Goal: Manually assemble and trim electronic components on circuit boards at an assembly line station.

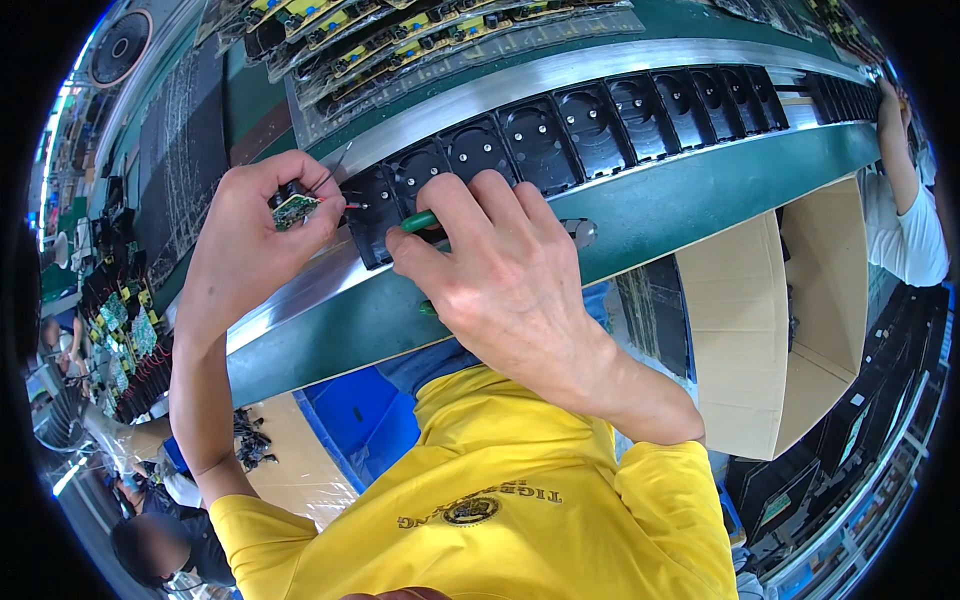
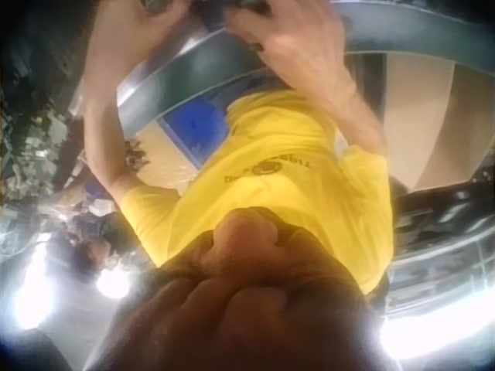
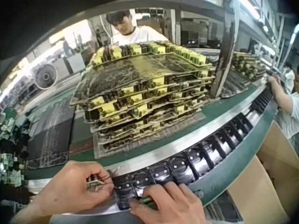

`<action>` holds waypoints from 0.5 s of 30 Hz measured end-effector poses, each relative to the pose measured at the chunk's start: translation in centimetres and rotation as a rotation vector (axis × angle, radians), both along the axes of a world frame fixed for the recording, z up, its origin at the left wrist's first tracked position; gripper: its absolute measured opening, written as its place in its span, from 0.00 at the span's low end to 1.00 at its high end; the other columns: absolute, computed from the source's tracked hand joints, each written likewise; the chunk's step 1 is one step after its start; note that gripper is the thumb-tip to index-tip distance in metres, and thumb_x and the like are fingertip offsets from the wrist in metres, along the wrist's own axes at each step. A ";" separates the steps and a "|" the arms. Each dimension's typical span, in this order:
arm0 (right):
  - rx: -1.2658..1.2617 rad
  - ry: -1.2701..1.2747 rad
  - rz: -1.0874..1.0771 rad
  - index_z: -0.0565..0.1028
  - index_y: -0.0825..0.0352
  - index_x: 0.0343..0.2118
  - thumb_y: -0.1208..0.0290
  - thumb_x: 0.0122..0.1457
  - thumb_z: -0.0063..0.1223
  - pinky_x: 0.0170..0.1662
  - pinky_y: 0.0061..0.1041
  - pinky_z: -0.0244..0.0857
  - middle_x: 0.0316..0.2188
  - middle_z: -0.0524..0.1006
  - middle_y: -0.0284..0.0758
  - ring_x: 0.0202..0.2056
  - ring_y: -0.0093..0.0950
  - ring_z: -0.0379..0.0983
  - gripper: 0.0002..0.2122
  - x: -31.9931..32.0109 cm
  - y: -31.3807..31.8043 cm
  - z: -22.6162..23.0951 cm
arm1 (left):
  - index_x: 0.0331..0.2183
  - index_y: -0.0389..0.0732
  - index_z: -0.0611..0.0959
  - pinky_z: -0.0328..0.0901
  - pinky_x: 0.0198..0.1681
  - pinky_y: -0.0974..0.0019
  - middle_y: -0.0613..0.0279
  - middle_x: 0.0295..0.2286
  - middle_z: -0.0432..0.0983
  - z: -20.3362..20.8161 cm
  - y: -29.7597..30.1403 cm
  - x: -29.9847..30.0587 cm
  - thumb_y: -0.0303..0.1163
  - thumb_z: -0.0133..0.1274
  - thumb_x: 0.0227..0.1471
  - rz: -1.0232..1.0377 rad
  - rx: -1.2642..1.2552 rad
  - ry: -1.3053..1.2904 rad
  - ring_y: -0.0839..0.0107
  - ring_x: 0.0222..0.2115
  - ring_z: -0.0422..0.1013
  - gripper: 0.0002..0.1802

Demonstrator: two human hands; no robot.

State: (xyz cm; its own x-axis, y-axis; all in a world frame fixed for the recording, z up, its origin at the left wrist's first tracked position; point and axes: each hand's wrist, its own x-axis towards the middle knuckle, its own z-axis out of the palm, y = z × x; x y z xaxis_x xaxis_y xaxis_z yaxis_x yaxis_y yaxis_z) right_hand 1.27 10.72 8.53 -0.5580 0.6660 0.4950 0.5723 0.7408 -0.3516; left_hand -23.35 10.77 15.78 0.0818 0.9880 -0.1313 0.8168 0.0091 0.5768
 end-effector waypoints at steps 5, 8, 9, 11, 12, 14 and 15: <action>0.003 -0.002 0.000 0.90 0.56 0.41 0.70 0.55 0.77 0.43 0.30 0.70 0.45 0.77 0.31 0.38 0.30 0.71 0.10 0.0 0.0 0.1 | 0.33 0.33 0.88 0.71 0.43 0.70 0.64 0.29 0.87 0.0 0.1 0.0 0.23 0.65 0.54 0.002 -0.003 -0.028 0.73 0.30 0.75 0.03; 0.004 -0.008 -0.003 0.90 0.56 0.41 0.70 0.55 0.77 0.43 0.30 0.71 0.45 0.77 0.30 0.38 0.30 0.71 0.10 0.0 0.0 0.2 | 0.33 0.34 0.88 0.71 0.43 0.70 0.65 0.29 0.87 0.0 0.1 -0.1 0.23 0.65 0.54 -0.009 -0.004 -0.048 0.73 0.30 0.75 0.03; 0.000 -0.010 -0.004 0.90 0.56 0.41 0.70 0.55 0.77 0.43 0.30 0.71 0.46 0.77 0.30 0.38 0.30 0.71 0.10 0.0 0.0 0.2 | 0.33 0.33 0.88 0.71 0.43 0.70 0.65 0.29 0.87 0.1 0.1 -0.1 0.23 0.65 0.54 -0.007 -0.004 -0.044 0.73 0.30 0.75 0.03; -0.008 -0.014 -0.006 0.91 0.56 0.41 0.70 0.55 0.77 0.43 0.30 0.71 0.46 0.77 0.30 0.38 0.29 0.71 0.10 0.0 0.0 0.2 | 0.33 0.33 0.88 0.71 0.43 0.70 0.65 0.29 0.87 0.2 0.1 -0.1 0.23 0.65 0.54 -0.004 -0.005 -0.035 0.74 0.30 0.74 0.03; -0.012 -0.016 -0.007 0.91 0.55 0.41 0.70 0.55 0.77 0.43 0.30 0.71 0.46 0.77 0.30 0.38 0.29 0.72 0.10 0.0 0.0 0.2 | 0.33 0.33 0.88 0.71 0.43 0.71 0.65 0.29 0.87 0.3 0.1 -0.2 0.23 0.65 0.55 -0.002 -0.006 -0.030 0.74 0.30 0.74 0.03; -0.015 -0.013 -0.007 0.91 0.55 0.41 0.69 0.55 0.77 0.43 0.30 0.71 0.46 0.77 0.30 0.38 0.29 0.72 0.10 0.0 0.0 0.2 | 0.33 0.33 0.88 0.71 0.43 0.71 0.65 0.29 0.87 0.1 0.1 -0.2 0.23 0.65 0.55 -0.002 -0.004 -0.031 0.74 0.31 0.74 0.03; -0.016 -0.011 -0.007 0.91 0.55 0.41 0.69 0.55 0.77 0.43 0.30 0.71 0.46 0.77 0.30 0.38 0.30 0.72 0.10 0.0 0.0 0.2 | 0.33 0.33 0.88 0.71 0.43 0.71 0.65 0.29 0.87 0.0 0.1 -0.3 0.23 0.65 0.54 -0.003 -0.002 -0.033 0.74 0.31 0.74 0.03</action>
State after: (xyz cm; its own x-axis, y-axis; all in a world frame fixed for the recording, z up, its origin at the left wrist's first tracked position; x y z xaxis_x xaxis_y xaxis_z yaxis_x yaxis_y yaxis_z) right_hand 1.27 10.69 8.75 -0.5583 0.6781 0.4781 0.5814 0.7308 -0.3576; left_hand -23.63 10.91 15.82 0.0889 0.9875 -0.1303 0.7976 0.0078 0.6032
